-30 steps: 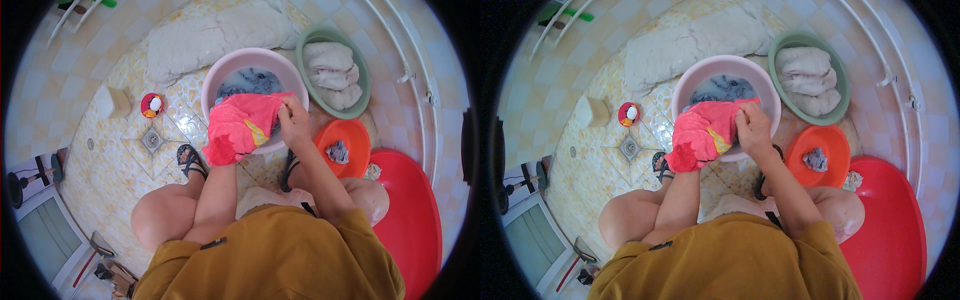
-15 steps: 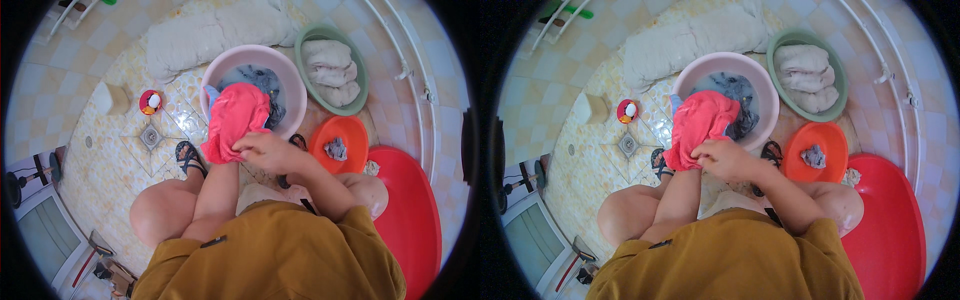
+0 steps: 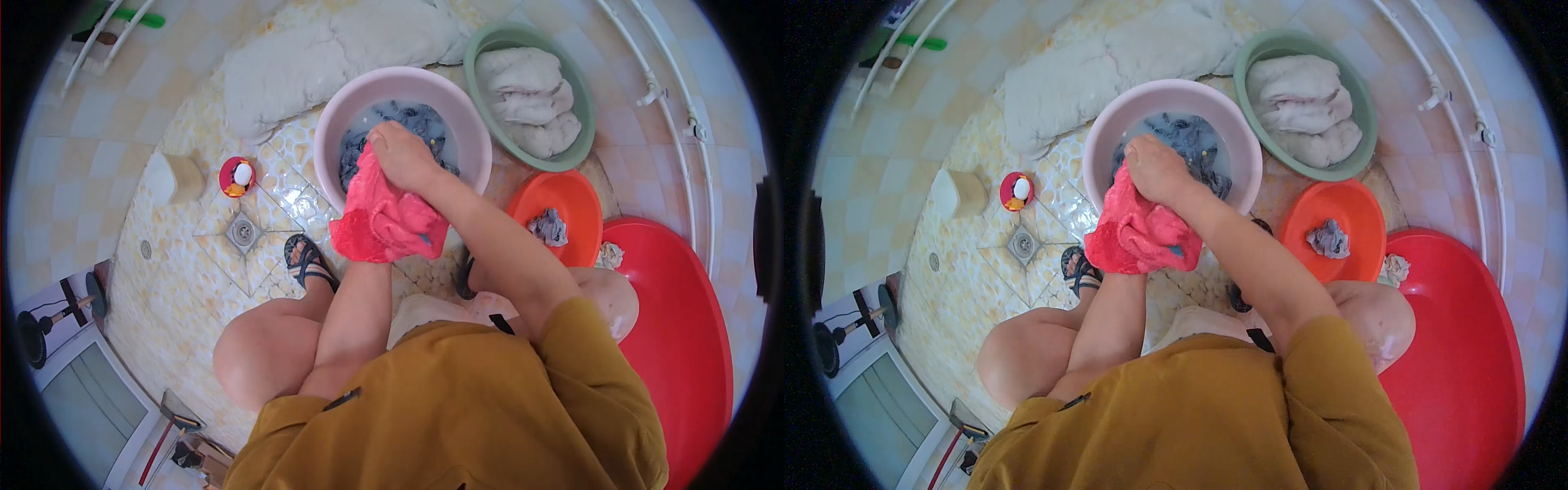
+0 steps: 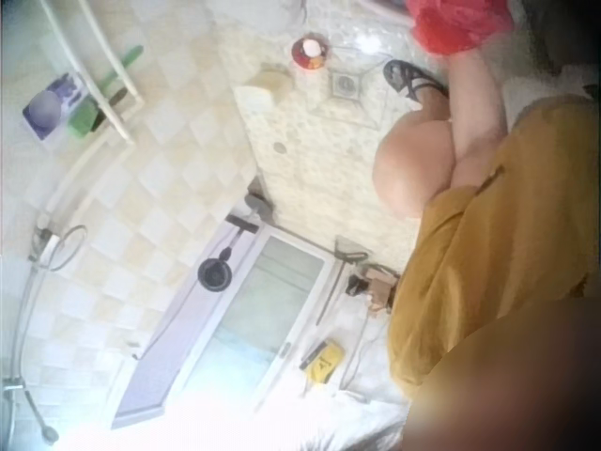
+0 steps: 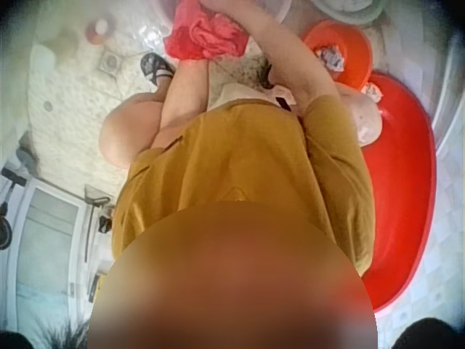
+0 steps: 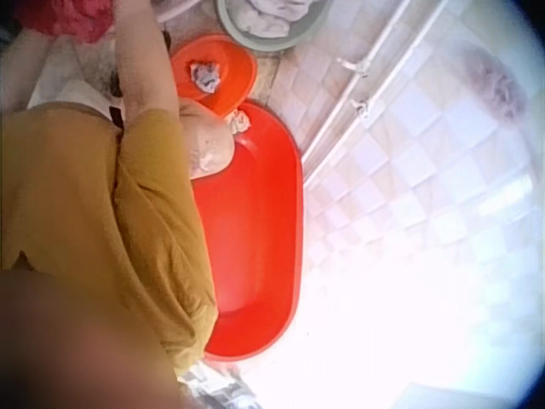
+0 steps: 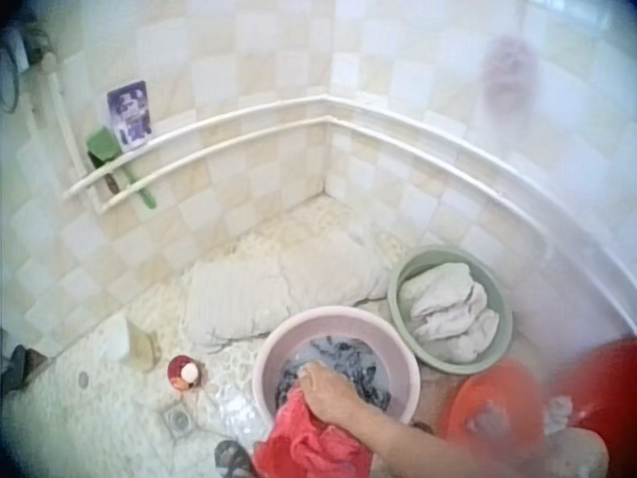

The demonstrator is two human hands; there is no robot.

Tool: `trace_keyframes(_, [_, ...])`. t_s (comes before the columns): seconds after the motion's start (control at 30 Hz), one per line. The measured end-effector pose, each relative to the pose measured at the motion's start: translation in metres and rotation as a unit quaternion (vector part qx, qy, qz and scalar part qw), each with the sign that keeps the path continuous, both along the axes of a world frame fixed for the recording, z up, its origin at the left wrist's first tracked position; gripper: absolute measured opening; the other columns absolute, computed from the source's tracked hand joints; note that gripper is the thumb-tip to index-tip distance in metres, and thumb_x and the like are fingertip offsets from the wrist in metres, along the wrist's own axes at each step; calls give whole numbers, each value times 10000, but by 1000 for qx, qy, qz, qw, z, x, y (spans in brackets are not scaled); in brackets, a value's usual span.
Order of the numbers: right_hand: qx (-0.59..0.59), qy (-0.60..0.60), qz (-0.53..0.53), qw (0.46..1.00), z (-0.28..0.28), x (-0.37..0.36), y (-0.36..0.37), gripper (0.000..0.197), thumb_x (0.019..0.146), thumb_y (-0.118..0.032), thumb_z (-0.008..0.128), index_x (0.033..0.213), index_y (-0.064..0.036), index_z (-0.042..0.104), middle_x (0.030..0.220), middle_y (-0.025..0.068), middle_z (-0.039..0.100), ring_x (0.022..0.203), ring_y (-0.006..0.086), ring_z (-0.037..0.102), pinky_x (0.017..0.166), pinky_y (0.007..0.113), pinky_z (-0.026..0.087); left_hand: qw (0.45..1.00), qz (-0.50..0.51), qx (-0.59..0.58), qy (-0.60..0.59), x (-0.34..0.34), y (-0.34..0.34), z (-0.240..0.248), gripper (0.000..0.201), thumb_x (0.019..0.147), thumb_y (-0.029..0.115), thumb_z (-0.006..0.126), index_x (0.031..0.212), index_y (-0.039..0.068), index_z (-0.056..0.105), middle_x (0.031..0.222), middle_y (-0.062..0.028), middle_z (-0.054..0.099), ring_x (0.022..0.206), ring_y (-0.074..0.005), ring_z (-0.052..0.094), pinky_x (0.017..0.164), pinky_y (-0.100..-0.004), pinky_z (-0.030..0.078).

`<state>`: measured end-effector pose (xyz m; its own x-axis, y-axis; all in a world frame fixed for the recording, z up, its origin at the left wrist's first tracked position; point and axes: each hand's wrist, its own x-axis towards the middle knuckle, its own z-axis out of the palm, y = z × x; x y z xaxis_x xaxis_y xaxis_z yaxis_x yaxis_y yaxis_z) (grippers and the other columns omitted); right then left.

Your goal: The person hand-washes clothes by scrubbing them with soap over a basin of water, wrings them out, and places them into an adjacent basin. The person then transfers additional clothing items from a red tub into the basin.

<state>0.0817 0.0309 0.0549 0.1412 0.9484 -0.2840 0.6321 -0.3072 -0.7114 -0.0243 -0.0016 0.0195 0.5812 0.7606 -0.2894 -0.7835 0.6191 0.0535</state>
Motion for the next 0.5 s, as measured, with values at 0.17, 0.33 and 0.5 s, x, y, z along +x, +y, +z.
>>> trace_keyframes(0.17, [326, -28, 190, 926, 7, -32, -63, 216, 806, -131, 494, 970, -25, 587, 1091, 163, 553, 1077, 335, 497, 946, 449, 372, 1000, -2, -6, 5, -7, -8, 2, 225, 842, 126, 504, 1043, 33, 540, 1005, -102, 585, 953, -217, 573, 848, -355, 455])
trace_keyframes(0.33, [344, -54, 319, 881, -4, -17, -66, 236, 782, -126, 494, 970, -23, 592, 1118, 177, 537, 1075, 344, 492, 951, 452, 363, 1000, -13, -2, 8, 1, -9, 2, 222, 840, 121, 506, 1041, 34, 540, 1002, -100, 585, 951, -216, 574, 846, -354, 456])
trace_keyframes(0.5, [94, -41, 172, 980, -4, 33, -8, 223, 817, -110, 444, 954, -12, 590, 1076, 161, 566, 1051, 323, 510, 908, 449, 377, 1000, -25, -1, 7, 9, -10, 0, 220, 837, 117, 509, 1039, 35, 541, 998, -98, 586, 949, -214, 574, 843, -352, 457])
